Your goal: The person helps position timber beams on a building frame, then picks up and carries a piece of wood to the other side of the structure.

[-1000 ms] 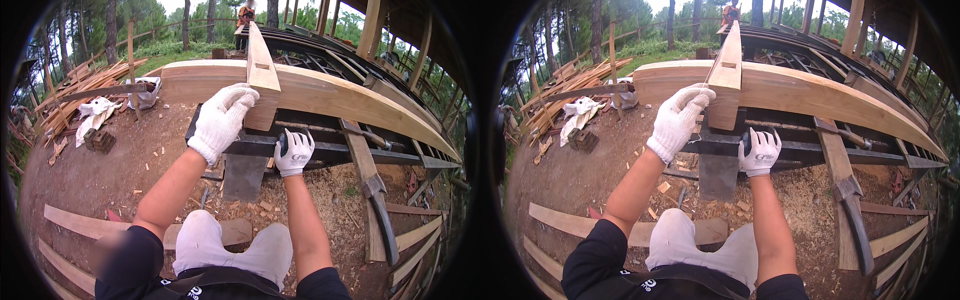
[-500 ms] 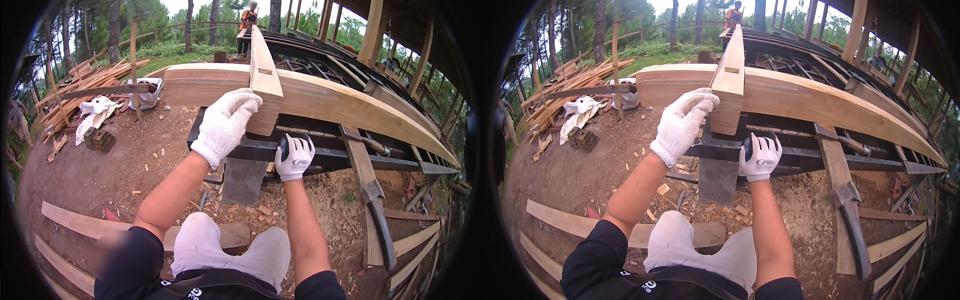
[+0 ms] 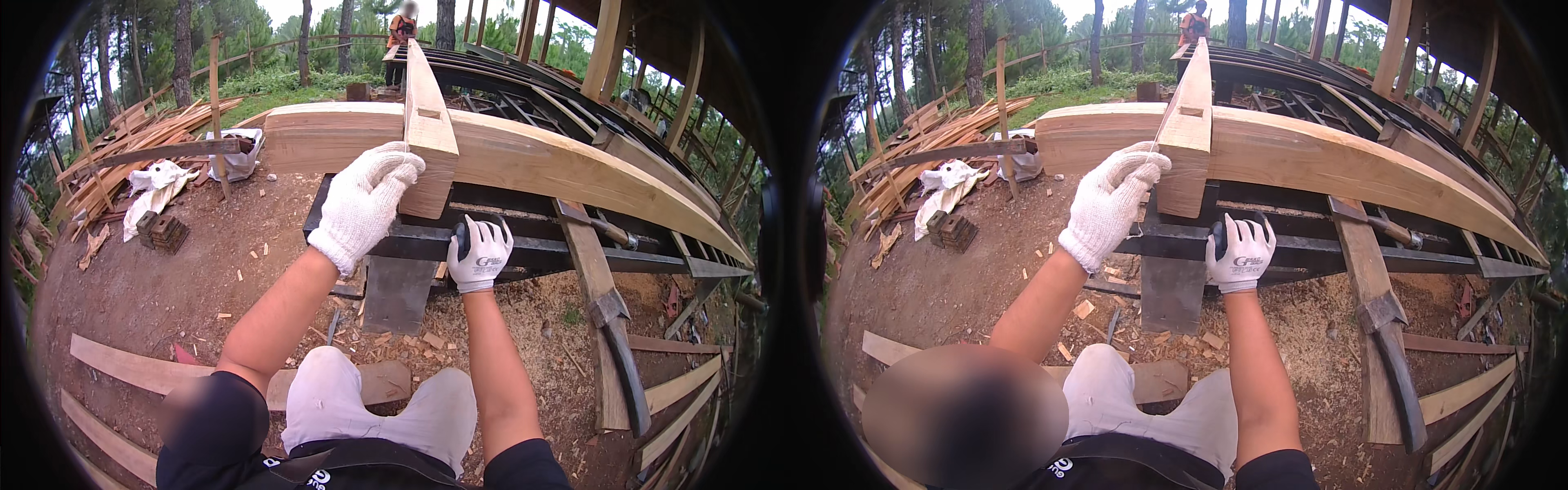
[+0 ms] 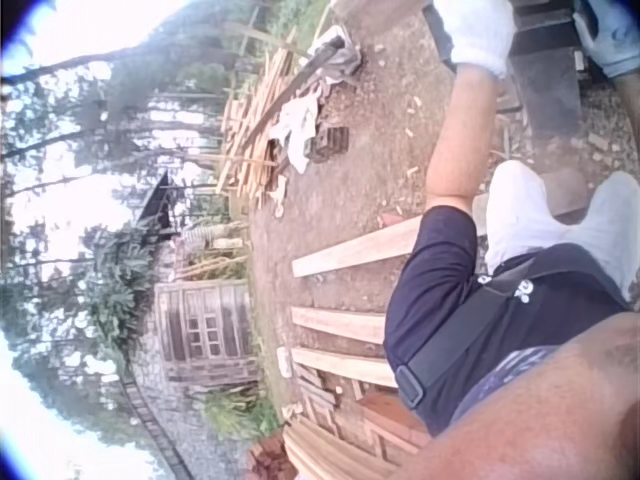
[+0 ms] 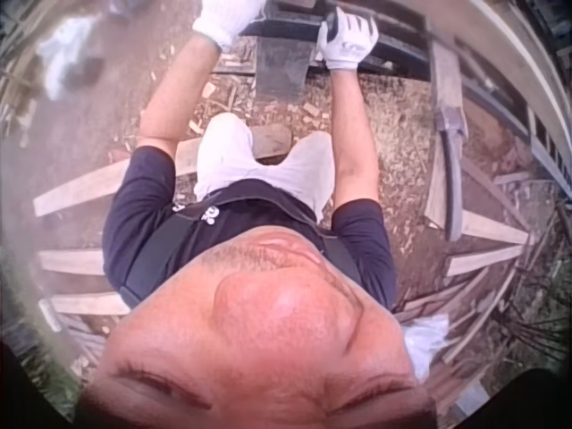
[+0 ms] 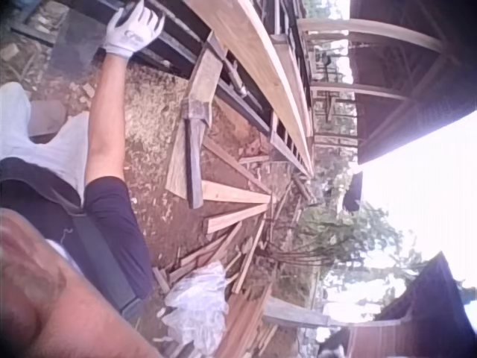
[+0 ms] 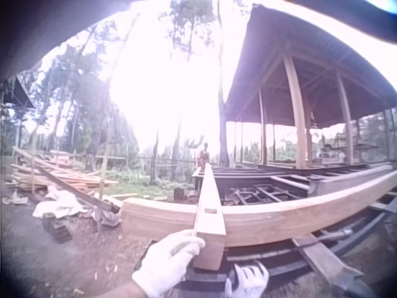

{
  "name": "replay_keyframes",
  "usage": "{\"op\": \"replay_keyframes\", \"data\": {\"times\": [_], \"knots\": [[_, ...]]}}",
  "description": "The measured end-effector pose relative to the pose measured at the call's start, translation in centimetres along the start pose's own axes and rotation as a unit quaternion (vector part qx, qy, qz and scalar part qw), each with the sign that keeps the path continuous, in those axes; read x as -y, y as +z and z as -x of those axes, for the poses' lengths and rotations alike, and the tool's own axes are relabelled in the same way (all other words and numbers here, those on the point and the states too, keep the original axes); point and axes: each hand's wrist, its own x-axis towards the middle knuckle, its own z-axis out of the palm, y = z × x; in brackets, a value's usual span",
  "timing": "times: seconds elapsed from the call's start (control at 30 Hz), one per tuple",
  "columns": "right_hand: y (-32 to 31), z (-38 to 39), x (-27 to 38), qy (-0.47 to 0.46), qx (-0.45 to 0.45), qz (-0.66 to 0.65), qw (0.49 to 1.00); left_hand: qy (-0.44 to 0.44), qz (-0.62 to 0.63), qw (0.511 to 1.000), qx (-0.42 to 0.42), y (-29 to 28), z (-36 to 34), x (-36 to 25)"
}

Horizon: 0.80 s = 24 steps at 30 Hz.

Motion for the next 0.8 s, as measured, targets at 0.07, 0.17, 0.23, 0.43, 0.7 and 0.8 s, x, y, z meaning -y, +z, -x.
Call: {"op": "replay_keyframes", "data": {"times": [0.07,0.17,0.23,0.43,0.7,0.8], "knots": [[0.2,-0.2,0.0,-0.002,-0.016,0.013,1.0,0.036,0.002,0.999,0.004,0.0,-0.2,-0.4],[0.0,-0.1,-0.1,-0.003,-0.015,0.02,1.0,0.028,0.003,1.0,0.01,-0.1,-0.1,-0.4],[0.1,-0.2,-0.2,-0.007,-0.022,0.026,0.999,0.03,0.009,0.999,0.011,-0.1,-0.3,-0.3],[0.2,0.0,0.0,0.001,-0.018,0.025,1.0,0.055,-0.002,0.998,0.036,-1.2,-0.5,0.7],[0.1,-0.1,-0.2,-0.005,-0.022,0.025,0.999,0.039,0.04,0.998,0.034,-1.6,0.5,0.7],[0.5,-0.1,-0.3,-0.01,-0.024,0.026,0.999,0.106,-0.016,0.994,-0.016,-2.4,1.2,2.4]]}}
